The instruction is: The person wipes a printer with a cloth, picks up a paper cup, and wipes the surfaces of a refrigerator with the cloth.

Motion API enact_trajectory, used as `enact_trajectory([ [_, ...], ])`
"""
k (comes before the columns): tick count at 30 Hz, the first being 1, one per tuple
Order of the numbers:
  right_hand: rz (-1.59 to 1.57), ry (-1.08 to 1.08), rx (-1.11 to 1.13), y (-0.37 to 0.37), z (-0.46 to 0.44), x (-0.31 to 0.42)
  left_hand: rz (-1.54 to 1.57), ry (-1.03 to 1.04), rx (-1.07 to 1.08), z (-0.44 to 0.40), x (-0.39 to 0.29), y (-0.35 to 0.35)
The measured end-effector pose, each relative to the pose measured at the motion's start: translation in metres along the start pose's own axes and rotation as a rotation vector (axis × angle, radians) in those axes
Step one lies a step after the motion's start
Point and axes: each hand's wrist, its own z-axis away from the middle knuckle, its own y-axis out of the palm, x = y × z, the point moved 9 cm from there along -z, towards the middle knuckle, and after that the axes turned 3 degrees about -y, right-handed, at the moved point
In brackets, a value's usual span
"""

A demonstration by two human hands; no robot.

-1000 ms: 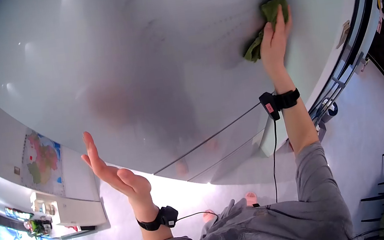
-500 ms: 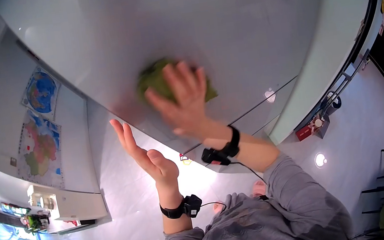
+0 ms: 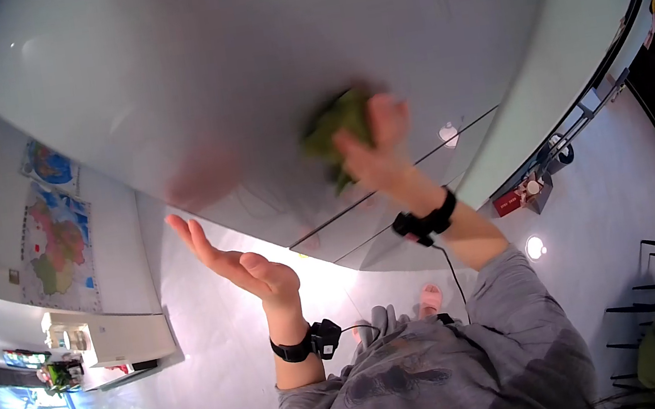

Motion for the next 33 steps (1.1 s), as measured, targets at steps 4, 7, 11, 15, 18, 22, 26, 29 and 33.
enact_trajectory([
  [4, 0.076, 0.302, -0.052, -0.046, 0.037, -0.132, -0.043, 0.000, -0.012, 0.017, 0.011, 0.003],
  [7, 0.191, 0.517, 0.009, -0.069, 0.092, -0.206, -0.026, -0.047, -0.004, 0.031, 0.020, -0.001],
  [11, 0.093, 0.747, -0.067, -0.080, 0.138, -0.245, -0.005, -0.199, -0.040, 0.043, 0.037, -0.015],
  [15, -0.170, 1.061, -0.315, -0.076, 0.170, -0.233, 0.178, -0.422, 0.107, 0.068, 0.068, -0.016],
  [18, -0.003, 1.154, -0.130, -0.041, 0.182, -0.163, 0.232, -0.401, 0.238, 0.082, 0.076, -0.015],
  [22, -0.278, 1.050, 0.089, 0.027, 0.151, 0.001, 0.253, -0.468, 0.360, 0.087, 0.073, -0.012],
  [26, -0.316, 0.480, -0.032, 0.047, 0.083, 0.129, 0.320, -0.469, 0.466, 0.093, 0.070, -0.007],
  [29, -0.221, 0.311, 0.006, 0.055, 0.090, 0.149, 0.324, -0.492, 0.469, 0.096, 0.075, -0.010],
  [33, -0.220, 0.121, 0.308, 0.063, 0.155, 0.174, 0.371, -0.532, 0.458, 0.106, 0.084, -0.014],
])
